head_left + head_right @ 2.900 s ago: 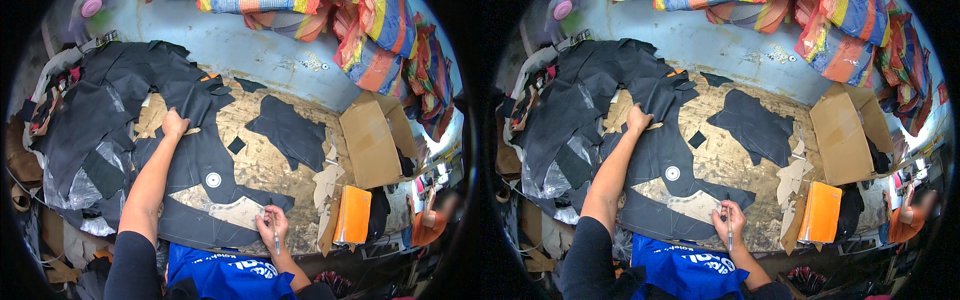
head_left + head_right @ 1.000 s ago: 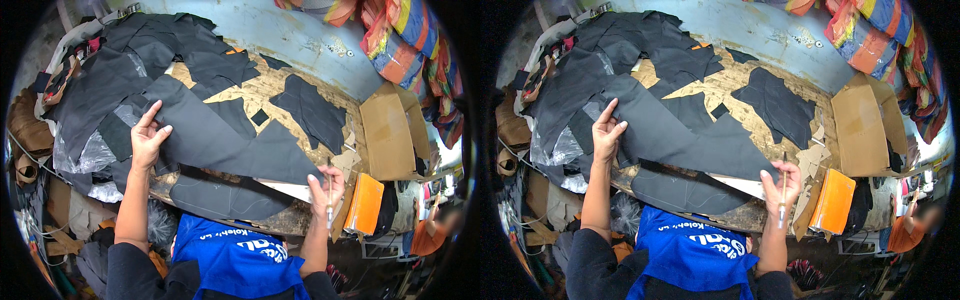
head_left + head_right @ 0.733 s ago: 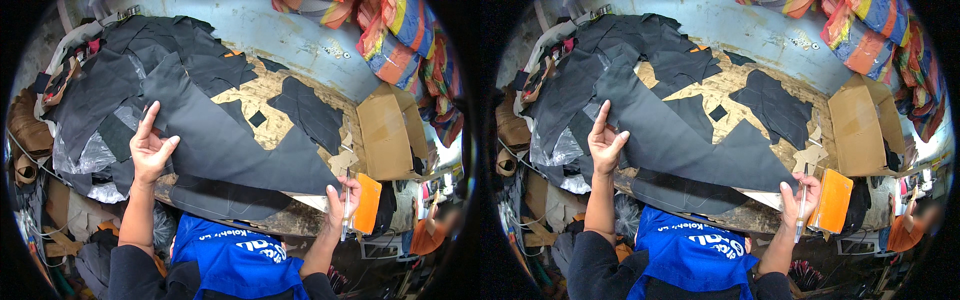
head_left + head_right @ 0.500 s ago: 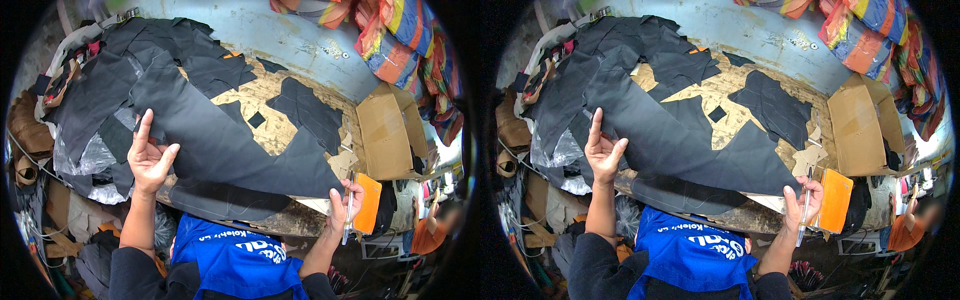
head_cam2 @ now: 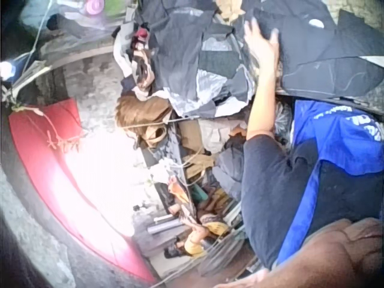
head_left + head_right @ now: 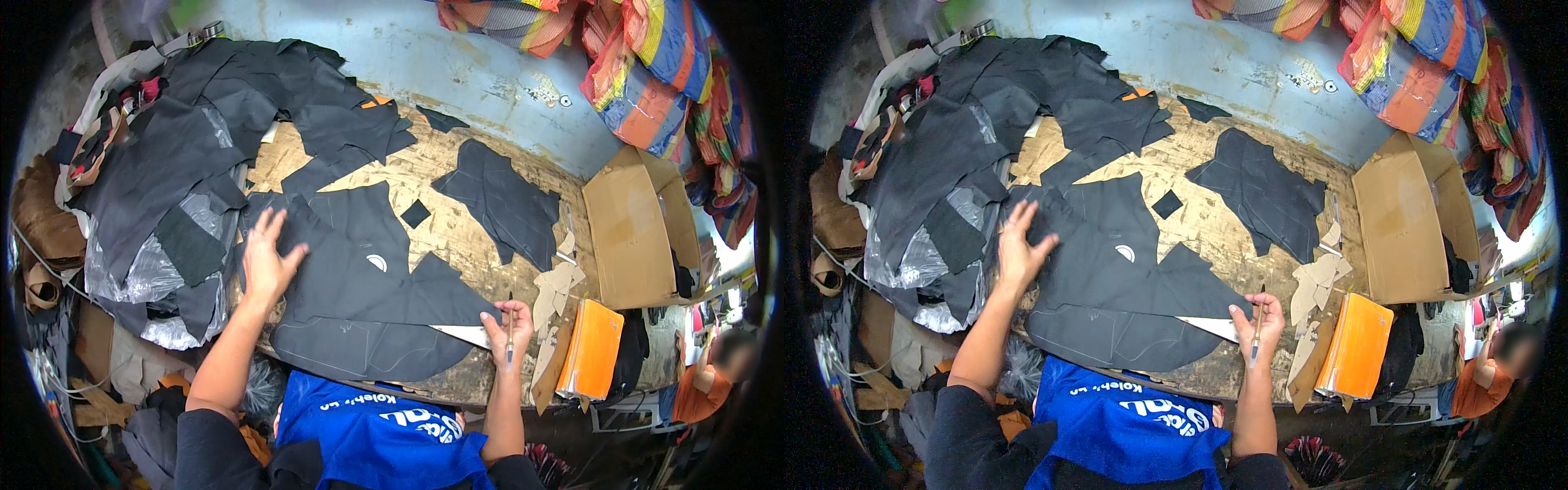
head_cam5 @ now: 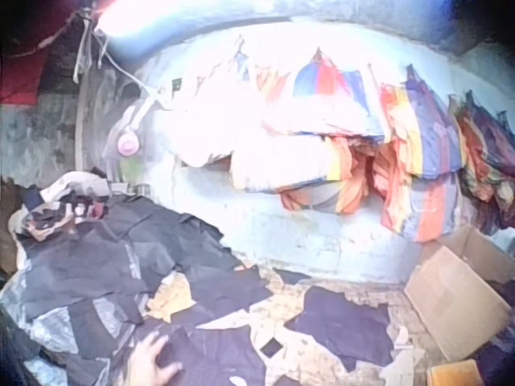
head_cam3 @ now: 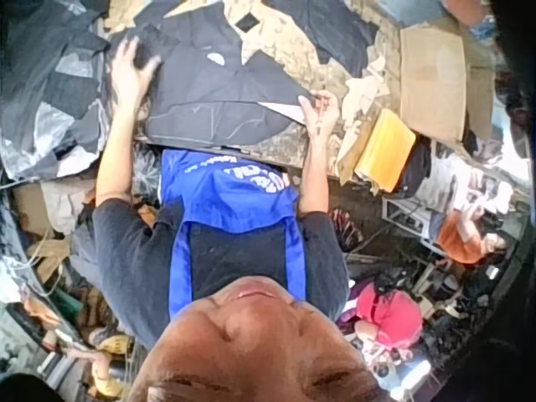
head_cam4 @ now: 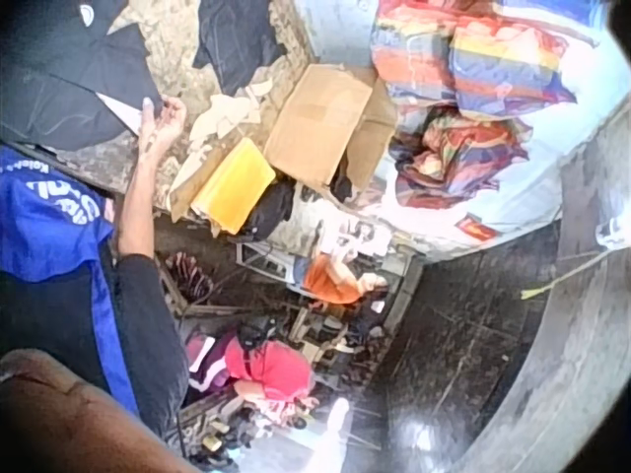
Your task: The person places cardboard templates on black fabric pieces and traces their outlines with a white marker. They reposition templates and fabric repeatedly to mark multiple sections on the table.
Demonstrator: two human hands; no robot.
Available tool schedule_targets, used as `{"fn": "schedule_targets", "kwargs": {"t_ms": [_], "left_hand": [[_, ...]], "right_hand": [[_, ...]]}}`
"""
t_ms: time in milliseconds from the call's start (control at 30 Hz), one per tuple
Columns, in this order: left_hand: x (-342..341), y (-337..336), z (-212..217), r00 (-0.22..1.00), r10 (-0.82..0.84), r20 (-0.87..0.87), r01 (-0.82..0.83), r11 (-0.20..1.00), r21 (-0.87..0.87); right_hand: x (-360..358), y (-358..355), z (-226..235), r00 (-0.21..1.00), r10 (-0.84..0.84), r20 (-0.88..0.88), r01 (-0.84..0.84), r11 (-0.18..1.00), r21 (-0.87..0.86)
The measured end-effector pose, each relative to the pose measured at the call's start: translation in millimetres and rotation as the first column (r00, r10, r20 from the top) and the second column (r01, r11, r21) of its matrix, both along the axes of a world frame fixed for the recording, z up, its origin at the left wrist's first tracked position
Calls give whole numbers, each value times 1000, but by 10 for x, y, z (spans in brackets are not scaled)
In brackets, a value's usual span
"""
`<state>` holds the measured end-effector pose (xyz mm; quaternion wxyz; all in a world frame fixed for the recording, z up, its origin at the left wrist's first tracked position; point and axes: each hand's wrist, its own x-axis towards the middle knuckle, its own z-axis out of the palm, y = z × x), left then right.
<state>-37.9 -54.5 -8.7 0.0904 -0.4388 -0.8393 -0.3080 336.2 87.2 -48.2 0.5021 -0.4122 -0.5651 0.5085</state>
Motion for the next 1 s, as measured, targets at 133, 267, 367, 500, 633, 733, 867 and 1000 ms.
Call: {"fn": "schedule_targets", "kwargs": {"t_ms": [133, 267, 367, 500, 633, 733, 867, 1000], "left_hand": [[-451, 700, 161, 985, 175, 4, -174, 983, -50], [-815, 1285, 166, 953, 266, 142, -164, 853, -496], [-1056, 1484, 172, 904, 177, 389, 10, 902, -433], [-1265, 1364, 332, 431, -325, 842, 62, 941, 332], [-1533, 1085, 798, 252, -508, 824, -100, 833, 544], [-1652, 936, 1051, 210, -618, 758, -139, 748, 649], [-1824, 1020, 1064, 359, -632, 687, -221, 657, 720], [-1893, 1270, 718, 403, -294, 867, -314, 845, 433]], "right_hand": [[12, 20, 0, 996, -64, -62, 63, 998, -24], [19, -15, 9, 992, -125, -19, 123, 988, -89], [23, -19, 6, 989, -126, -72, 118, 987, -109], [50, -4, 11, 987, -118, -111, 103, 985, -135], [43, 9, -1, 982, -103, -157, 83, 988, -130], [42, 5, -17, 989, -102, -110, 89, 989, -116], [49, 2, -40, 991, -112, -67, 106, 990, -92], [33, -5, -44, 991, -118, -65, 113, 990, -79]]}}
